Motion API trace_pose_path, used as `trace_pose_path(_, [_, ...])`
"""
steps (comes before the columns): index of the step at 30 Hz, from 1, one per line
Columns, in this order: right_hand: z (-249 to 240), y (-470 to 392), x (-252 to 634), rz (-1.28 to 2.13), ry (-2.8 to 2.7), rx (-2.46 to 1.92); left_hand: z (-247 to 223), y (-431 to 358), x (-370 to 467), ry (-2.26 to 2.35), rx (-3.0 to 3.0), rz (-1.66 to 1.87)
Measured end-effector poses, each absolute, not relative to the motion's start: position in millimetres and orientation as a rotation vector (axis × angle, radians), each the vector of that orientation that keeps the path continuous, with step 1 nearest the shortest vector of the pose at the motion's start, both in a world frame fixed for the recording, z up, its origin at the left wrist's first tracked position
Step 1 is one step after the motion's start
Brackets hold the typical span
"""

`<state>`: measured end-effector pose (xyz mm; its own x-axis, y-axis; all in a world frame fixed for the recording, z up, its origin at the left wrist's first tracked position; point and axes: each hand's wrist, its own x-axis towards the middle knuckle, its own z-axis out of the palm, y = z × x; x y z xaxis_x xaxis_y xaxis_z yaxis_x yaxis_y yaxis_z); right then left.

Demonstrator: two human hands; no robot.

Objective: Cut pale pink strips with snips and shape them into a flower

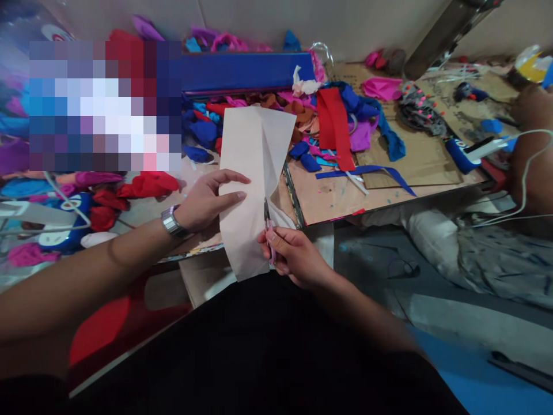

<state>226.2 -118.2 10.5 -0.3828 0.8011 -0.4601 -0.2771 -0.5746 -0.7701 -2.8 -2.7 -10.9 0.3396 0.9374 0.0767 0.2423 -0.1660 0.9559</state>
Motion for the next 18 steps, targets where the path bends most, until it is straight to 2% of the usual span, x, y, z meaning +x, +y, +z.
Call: trace_pose_path(18, [11.0, -125.4, 228.2, 2.022, -0.773, -1.133, -12.2, 0.1, -2.9, 1.048, 1.643, 0.949])
